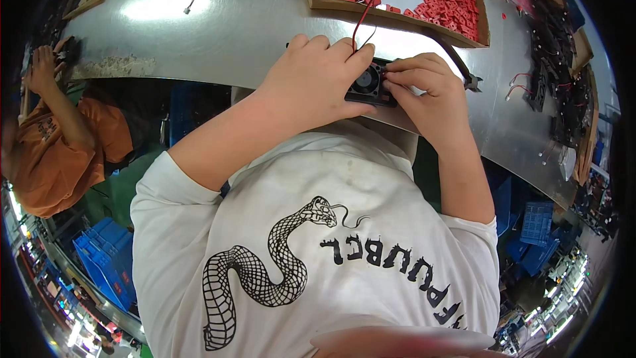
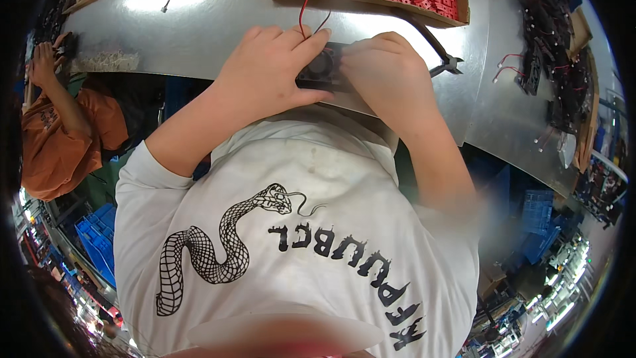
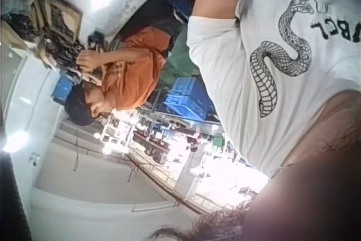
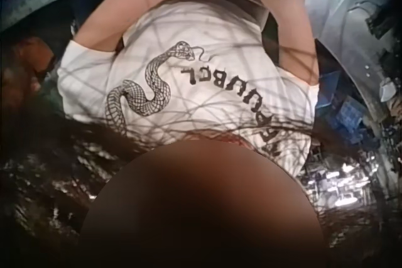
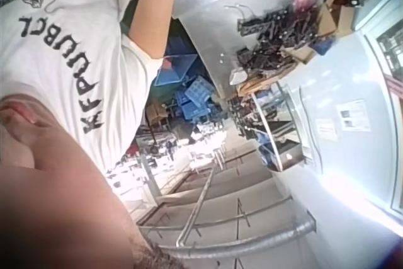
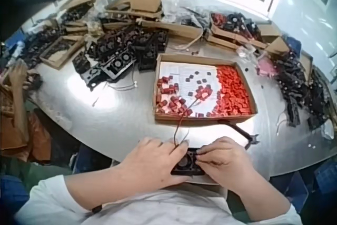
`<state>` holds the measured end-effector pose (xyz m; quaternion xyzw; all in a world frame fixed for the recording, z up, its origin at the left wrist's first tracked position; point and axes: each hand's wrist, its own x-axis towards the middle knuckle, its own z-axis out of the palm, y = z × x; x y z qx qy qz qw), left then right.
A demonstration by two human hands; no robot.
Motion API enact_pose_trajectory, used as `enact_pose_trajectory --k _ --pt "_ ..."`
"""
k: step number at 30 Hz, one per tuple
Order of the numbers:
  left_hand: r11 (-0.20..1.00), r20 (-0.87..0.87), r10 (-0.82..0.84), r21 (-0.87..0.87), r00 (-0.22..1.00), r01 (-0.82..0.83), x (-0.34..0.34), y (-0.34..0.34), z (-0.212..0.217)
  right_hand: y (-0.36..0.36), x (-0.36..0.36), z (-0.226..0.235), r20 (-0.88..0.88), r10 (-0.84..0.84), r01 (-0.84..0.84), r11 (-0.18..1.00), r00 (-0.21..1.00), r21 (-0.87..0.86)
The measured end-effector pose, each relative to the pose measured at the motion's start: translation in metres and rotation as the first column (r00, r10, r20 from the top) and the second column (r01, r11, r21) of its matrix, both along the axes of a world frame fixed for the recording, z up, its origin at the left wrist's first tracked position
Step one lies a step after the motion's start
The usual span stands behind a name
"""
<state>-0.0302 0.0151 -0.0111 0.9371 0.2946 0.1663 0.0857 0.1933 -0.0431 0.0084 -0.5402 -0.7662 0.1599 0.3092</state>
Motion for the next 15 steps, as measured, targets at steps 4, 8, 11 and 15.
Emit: enact_pose_trajectory --k 4,8,11,15 --pt "1.000 -0.022 0.010 -0.004 1.000 -0.010 -0.0010 -0.0005 0.0008 0.0010 0.0014 -0.0036 0.013 0.023 -0.022 1.000 1.000 -0.008" --pt "1.000 -0.014 0.007 -0.013 1.000 -0.007 0.0003 0.0001 0.0005 -0.0061 -0.0033 -0.0061 -0.123 -0.088 0.088 0.996 0.989 -0.005" --pt "1.000 -0.017 0.008 -0.021 1.000 -0.009 0.0006 -0.0004 0.0025 -0.0024 -0.0035 -0.0079 -0.106 -0.075 0.079 0.996 0.992 0.033" --pt "1.000 0.001 0.003 -0.009 1.000 -0.003 0.0000 0.0001 -0.0012 -0.0012 -0.0004 -0.0015 -0.001 0.025 -0.025 0.999 1.000 0.023"
